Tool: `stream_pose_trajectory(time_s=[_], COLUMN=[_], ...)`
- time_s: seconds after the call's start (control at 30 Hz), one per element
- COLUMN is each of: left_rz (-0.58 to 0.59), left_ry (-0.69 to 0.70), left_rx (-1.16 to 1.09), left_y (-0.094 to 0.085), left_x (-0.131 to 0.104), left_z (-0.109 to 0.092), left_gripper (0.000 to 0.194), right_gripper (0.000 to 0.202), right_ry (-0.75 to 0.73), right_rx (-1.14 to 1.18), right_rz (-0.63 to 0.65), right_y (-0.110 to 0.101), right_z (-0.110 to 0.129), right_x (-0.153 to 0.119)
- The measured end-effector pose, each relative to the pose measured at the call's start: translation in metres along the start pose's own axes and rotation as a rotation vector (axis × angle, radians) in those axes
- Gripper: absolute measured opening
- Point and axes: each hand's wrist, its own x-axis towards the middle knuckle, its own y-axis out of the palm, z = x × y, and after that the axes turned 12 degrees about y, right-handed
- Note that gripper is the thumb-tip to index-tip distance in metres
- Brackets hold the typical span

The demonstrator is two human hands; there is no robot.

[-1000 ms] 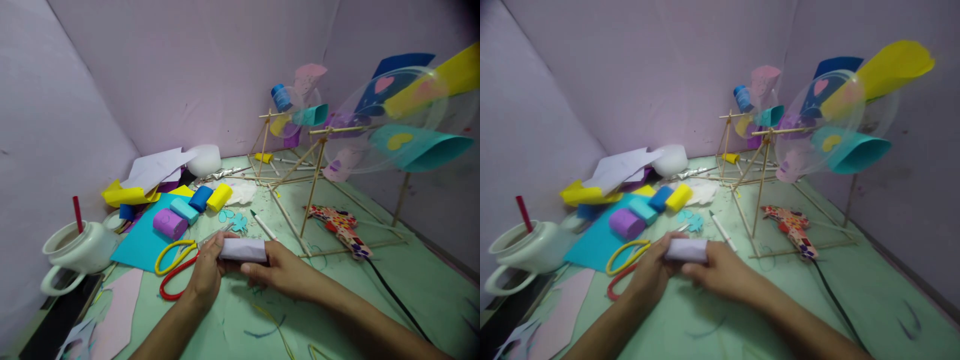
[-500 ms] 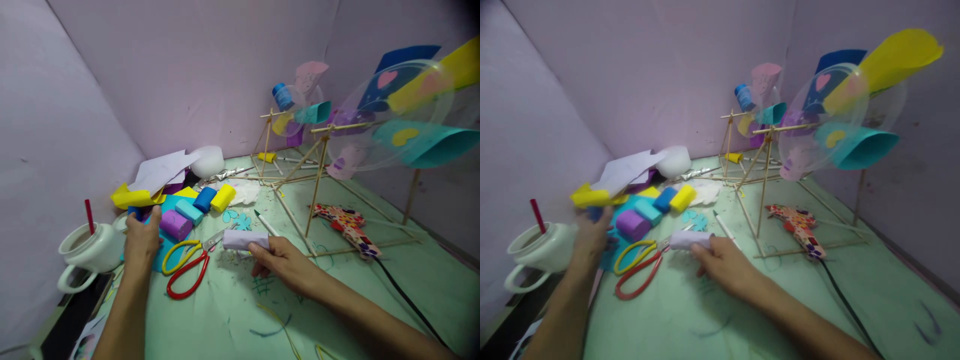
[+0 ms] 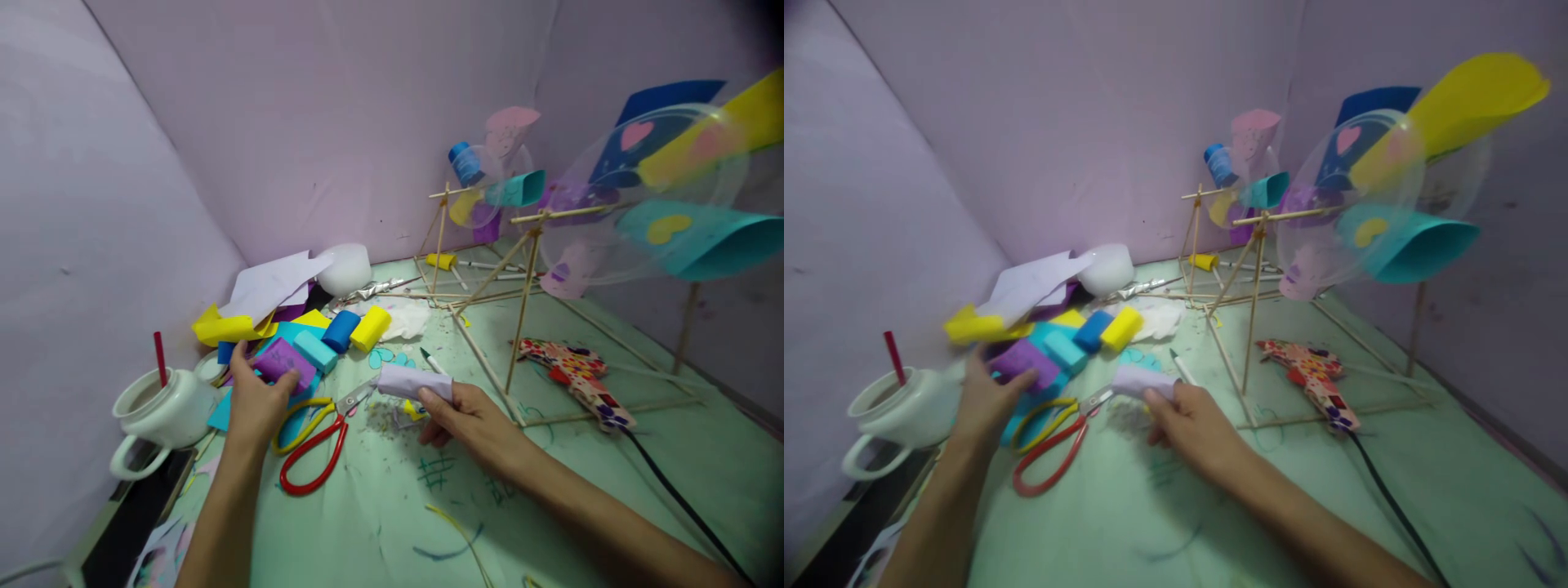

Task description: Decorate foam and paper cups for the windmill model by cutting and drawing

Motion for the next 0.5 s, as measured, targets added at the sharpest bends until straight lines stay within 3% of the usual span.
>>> stream_pose_trajectory(time_s=[0.13,0.23,0.5], left_rz=[0.046,0.132,0.151], left_ry=[0.200,0.312,0.251], left_rx=[-0.146,-0.094,-0.146], left_y=[0.010,0.021,0.027], left_x=[-0.030,-0.046,-0.051], left_z=[-0.018,-0.024,-0.023], left_gripper=[0.089,0.084,0.074], right_gripper=[0.038,0.036,0.030], right_ry=[0.023,0.034,0.090], right_rx=[0.095,0.179,0.273], right_rz=[-0.055,-0.100,-0.094], right_y=[-0.001,-0.004,-0.004], right_z=[0.003,0.007,0.010], right_x=[0.003,0.003,0.003])
